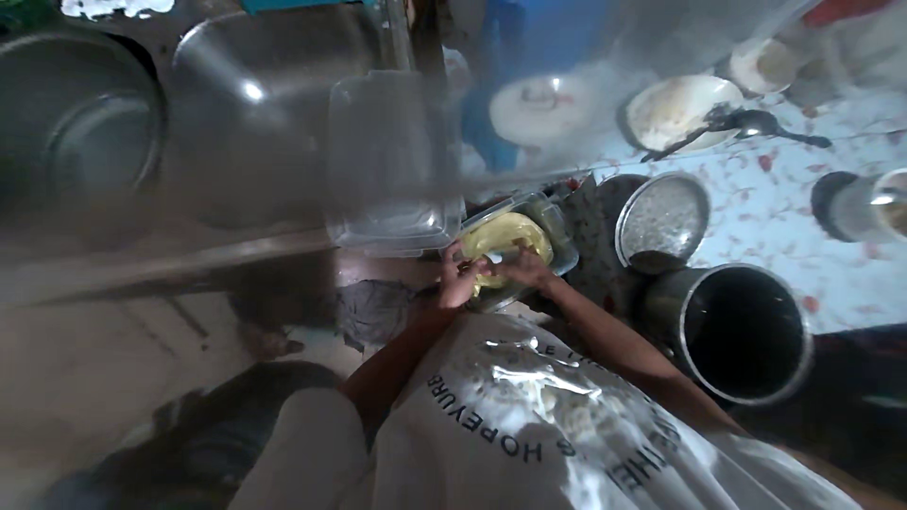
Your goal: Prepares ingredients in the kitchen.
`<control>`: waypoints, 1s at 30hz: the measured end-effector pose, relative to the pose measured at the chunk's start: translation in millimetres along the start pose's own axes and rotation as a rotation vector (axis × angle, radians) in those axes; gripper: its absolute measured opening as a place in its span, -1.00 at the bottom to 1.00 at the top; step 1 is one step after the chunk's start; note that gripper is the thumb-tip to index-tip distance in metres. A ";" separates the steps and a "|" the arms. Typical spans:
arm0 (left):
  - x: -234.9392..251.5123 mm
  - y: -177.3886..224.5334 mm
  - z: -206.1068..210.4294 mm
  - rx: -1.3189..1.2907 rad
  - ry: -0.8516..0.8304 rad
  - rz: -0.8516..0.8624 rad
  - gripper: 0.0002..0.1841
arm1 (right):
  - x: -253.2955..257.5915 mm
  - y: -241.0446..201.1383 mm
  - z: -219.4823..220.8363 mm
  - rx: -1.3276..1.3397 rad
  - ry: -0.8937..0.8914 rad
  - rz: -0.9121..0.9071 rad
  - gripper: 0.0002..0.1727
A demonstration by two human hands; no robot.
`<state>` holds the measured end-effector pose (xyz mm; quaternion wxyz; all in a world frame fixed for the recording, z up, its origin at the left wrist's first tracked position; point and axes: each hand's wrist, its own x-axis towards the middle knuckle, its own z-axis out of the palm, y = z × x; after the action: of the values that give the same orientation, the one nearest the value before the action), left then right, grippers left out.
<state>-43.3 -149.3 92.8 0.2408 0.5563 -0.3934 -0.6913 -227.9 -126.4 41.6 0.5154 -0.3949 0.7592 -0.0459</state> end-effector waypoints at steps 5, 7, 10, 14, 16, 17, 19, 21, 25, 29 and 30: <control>0.7 2.9 2.5 -0.071 -0.110 0.007 -0.36 | -2.0 -5.0 1.6 0.098 0.025 0.063 0.12; 1.1 3.5 2.2 -0.082 -0.147 0.030 -0.44 | -2.9 -4.5 3.3 0.118 0.052 0.083 0.08; -0.8 5.4 4.7 -0.058 -0.178 0.039 -0.59 | -1.6 3.7 8.4 0.219 0.134 0.069 -0.05; -2.5 1.0 6.1 -0.049 -0.193 0.068 -0.61 | -2.7 5.9 -0.7 0.252 0.025 0.026 -0.22; -3.6 2.5 5.0 -0.034 -0.191 0.088 -0.58 | -7.7 0.6 -8.0 0.124 0.149 0.053 -0.15; -4.6 5.3 4.1 -0.019 -0.189 0.091 -0.58 | -11.2 -2.5 -10.4 0.043 0.269 0.053 -0.08; -6.6 8.7 3.2 -0.004 -0.182 0.088 -0.60 | -18.1 -0.8 -11.1 -0.100 0.496 -0.001 0.11; -8.6 10.1 3.6 0.006 -0.180 0.090 -0.60 | -26.0 4.5 -8.8 -0.155 0.624 -0.068 0.22; -10.9 15.3 4.0 0.033 -0.174 0.076 -0.60 | -48.0 6.7 1.7 -0.211 0.625 -0.150 0.17; -12.4 12.8 3.9 0.044 -0.190 0.083 -0.60 | -55.1 -7.1 0.4 0.063 0.385 -0.100 -0.07; -12.8 12.0 4.7 0.045 -0.196 0.087 -0.60 | -48.8 -7.6 -0.4 0.181 0.317 -0.088 -0.14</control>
<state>-45.7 -145.1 110.3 0.2184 0.4739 -0.4540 -0.7222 -216.4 -100.1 81.9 0.4199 -0.3675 0.8059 -0.1980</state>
